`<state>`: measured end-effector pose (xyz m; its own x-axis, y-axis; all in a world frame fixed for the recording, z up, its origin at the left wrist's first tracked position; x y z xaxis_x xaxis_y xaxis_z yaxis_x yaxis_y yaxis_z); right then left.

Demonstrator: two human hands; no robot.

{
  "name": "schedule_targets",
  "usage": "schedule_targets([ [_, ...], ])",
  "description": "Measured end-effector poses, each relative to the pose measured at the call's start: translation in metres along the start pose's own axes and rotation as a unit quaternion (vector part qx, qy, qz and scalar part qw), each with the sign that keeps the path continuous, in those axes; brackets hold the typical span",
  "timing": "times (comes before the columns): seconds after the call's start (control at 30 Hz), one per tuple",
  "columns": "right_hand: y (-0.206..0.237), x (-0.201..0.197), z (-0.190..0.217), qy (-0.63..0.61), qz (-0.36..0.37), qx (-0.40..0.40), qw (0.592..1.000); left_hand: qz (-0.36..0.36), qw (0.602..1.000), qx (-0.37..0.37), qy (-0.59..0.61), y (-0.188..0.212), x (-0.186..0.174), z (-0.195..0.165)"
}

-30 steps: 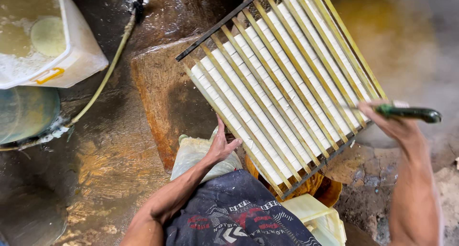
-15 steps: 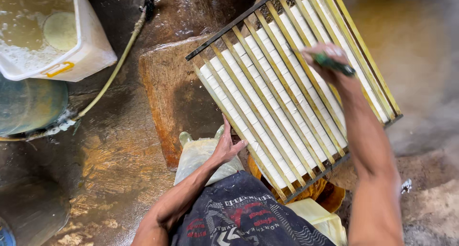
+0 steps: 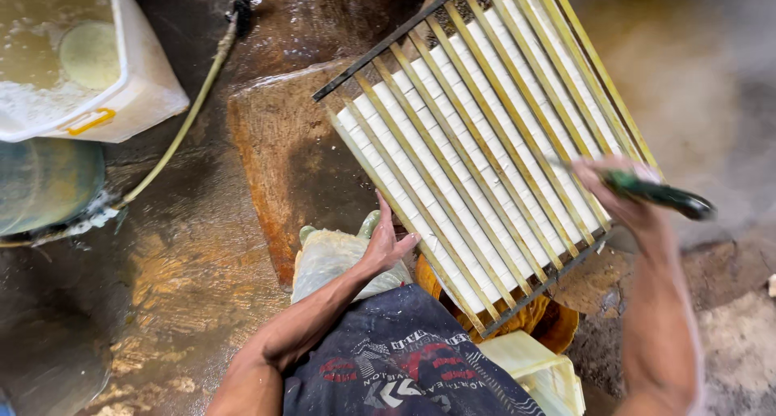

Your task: The person removes small pieces from a large block of white tofu, then uses a knife to cut the block into strips. The strips are placed into a slatted wooden frame and scraped with the knife. The person repeats this process with another block of tofu.

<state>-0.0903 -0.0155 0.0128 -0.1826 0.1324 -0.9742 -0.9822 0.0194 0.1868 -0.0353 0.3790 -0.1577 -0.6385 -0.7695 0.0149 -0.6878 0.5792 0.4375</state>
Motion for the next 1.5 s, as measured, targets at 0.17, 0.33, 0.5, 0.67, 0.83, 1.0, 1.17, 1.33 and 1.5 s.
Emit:
schedule_targets([
  [0.17, -0.198, -0.015, 0.092, -0.106, -0.206, -0.232, 0.945, -0.017, 1.0, 0.009, -0.019, 0.001, -0.001, 0.001],
  [0.33, -0.221, 0.006, 0.1, -0.193, -0.171, -0.155, 0.954, -0.014, 1.0, -0.013, -0.015, 0.004, 0.0, -0.001],
  [0.5, -0.061, 0.023, 0.056, -0.078, -0.047, -0.135, 0.987, 0.014, 0.998, -0.061, -0.019, 0.003, 0.001, -0.001],
  [0.67, 0.117, 0.012, 0.041, -0.075, -0.073, -0.099, 0.99, 0.013, 0.999, -0.033, 0.004, 0.0, 0.003, 0.0],
  [0.83, 0.085, -0.001, 0.04, -0.049, 0.005, -0.046, 0.998, -0.036, 0.997, 0.043, -0.053, -0.002, 0.0, 0.0],
  [1.0, -0.116, -0.012, 0.117, -0.119, -0.117, -0.17, 0.971, -0.025, 0.999, 0.017, -0.036, -0.002, 0.0, 0.003],
  [1.17, -0.224, 0.004, 0.162, -0.098, -0.241, -0.275, 0.925, -0.025, 0.999, -0.002, -0.025, 0.004, 0.002, -0.001],
  [1.33, -0.122, 0.037, 0.114, -0.007, -0.098, -0.177, 0.979, -0.019, 1.0, 0.003, -0.022, 0.005, 0.001, 0.0],
  [1.5, 0.085, 0.036, 0.081, -0.073, 0.045, -0.021, 0.996, -0.006, 0.998, 0.028, -0.047, 0.001, 0.002, 0.008],
])
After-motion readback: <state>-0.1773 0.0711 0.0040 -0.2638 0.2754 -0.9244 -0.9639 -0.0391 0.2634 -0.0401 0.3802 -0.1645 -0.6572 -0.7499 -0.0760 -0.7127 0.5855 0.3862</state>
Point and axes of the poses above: each hand's wrist, its own y-axis away from the middle knuckle, its own x-axis out of the palm, z = x × y, the point moved 4 cm from there along -y, towards the middle knuckle, and after that the axes turned 11 degrees about -x, right-handed, at the moved point
